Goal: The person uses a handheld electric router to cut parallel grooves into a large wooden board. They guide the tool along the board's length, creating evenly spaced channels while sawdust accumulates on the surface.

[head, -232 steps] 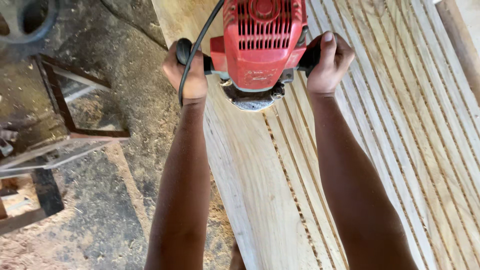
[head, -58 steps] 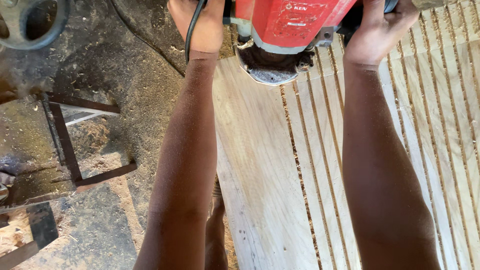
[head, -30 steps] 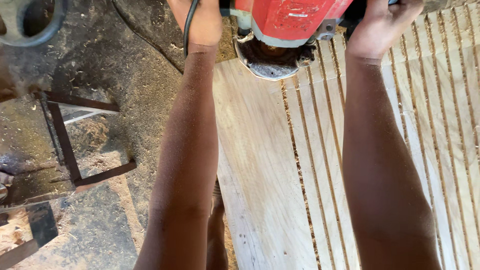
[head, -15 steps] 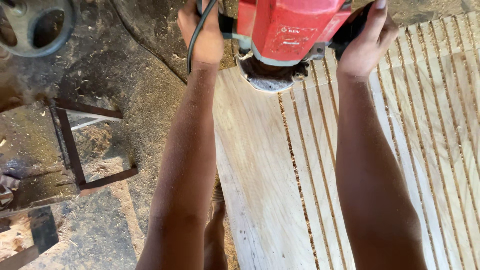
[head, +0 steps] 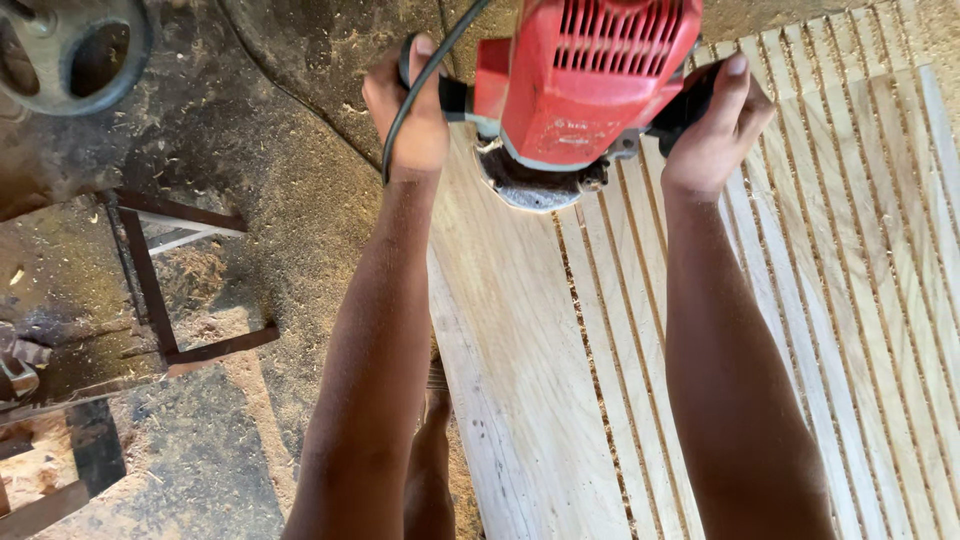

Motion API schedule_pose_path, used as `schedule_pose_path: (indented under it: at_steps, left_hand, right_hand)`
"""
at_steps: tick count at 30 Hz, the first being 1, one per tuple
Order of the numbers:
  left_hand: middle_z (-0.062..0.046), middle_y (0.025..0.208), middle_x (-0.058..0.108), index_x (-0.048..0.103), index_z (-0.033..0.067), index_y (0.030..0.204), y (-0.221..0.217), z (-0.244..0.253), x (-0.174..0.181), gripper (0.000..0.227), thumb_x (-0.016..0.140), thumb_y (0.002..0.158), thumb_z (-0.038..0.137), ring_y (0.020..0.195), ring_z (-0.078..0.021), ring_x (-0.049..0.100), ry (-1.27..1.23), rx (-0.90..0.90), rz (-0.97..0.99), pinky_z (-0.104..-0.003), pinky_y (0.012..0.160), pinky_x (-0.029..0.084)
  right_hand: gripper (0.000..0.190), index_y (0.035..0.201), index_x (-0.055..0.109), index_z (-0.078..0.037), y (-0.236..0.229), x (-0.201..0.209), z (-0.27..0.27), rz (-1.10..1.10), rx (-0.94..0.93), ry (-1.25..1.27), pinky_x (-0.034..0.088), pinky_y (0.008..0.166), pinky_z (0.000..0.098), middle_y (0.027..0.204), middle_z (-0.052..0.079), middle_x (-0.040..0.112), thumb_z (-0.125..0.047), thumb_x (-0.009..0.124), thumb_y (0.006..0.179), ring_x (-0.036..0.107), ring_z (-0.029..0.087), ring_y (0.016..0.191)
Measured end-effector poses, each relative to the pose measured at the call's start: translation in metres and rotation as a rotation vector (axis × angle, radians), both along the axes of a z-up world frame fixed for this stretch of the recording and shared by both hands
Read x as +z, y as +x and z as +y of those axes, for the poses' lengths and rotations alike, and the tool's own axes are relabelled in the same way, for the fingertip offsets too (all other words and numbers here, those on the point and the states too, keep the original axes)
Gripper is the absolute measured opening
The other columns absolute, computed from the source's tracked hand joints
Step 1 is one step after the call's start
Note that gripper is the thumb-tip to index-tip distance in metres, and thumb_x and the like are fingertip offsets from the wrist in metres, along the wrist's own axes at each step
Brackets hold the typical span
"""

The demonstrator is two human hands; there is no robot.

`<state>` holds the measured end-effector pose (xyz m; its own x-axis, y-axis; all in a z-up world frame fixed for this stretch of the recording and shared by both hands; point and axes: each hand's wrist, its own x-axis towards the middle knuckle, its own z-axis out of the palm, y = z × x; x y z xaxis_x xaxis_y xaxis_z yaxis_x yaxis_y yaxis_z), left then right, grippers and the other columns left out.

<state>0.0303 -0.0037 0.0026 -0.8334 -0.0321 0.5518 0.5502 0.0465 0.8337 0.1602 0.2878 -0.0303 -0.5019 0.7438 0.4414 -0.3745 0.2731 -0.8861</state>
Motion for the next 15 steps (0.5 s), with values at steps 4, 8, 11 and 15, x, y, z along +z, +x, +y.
schedule_pose_path:
  at_steps: [4, 8, 11, 15]
  left_hand:
    - [-0.002, 0.068, 0.06, 0.062, 0.0029, 0.08, 0.026, -0.005, -0.001, 0.048, 0.057, 0.107, 0.043, 0.064, -0.0124, 0.056, 0.021, -0.026, -0.015, -0.033, 0.059, 0.045]
    - [-0.002, 0.067, 0.059, 0.064, 0.0022, 0.083, 0.026, -0.002, 0.002, 0.047, 0.059, 0.106, 0.043, 0.062, -0.0128, 0.057, 0.048, -0.023, 0.029, -0.032, 0.056, 0.045]
    - [-0.001, 0.064, 0.059, 0.069, 0.0016, 0.089, 0.015, -0.001, -0.006, 0.047, 0.06, 0.104, 0.045, 0.058, -0.0127, 0.056, -0.01, 0.059, 0.155, -0.031, 0.052, 0.042]
    - [-0.001, 0.064, 0.061, 0.067, 0.0032, 0.083, -0.019, 0.005, -0.009, 0.049, 0.06, 0.105, 0.047, 0.056, -0.012, 0.058, 0.033, 0.031, 0.138, -0.032, 0.052, 0.044]
  right_hand:
    - [0.046, 0.091, 0.058, -0.004, 0.022, -0.001, -0.01, 0.069, 0.049, -0.073, 0.052, 0.083, 0.0363, 0.085, 0.007, 0.063, -0.047, 0.057, 0.108, 0.061, 0.019, 0.081]
    - [0.051, 0.085, 0.06, -0.003, 0.02, -0.003, -0.007, 0.071, 0.036, 0.013, 0.049, 0.078, 0.0345, 0.081, 0.007, 0.062, -0.048, 0.055, 0.11, 0.058, 0.018, 0.078]
    - [0.044, 0.101, 0.06, -0.002, 0.01, -0.013, -0.001, 0.162, -0.007, -0.004, 0.051, 0.081, 0.0354, 0.09, 0.007, 0.064, -0.046, 0.059, 0.108, 0.058, 0.018, 0.083]
    - [0.047, 0.097, 0.061, 0.0, -0.024, -0.017, 0.015, 0.162, 0.012, -0.034, 0.05, 0.087, 0.0364, 0.092, 0.006, 0.059, -0.045, 0.061, 0.109, 0.056, 0.018, 0.088]
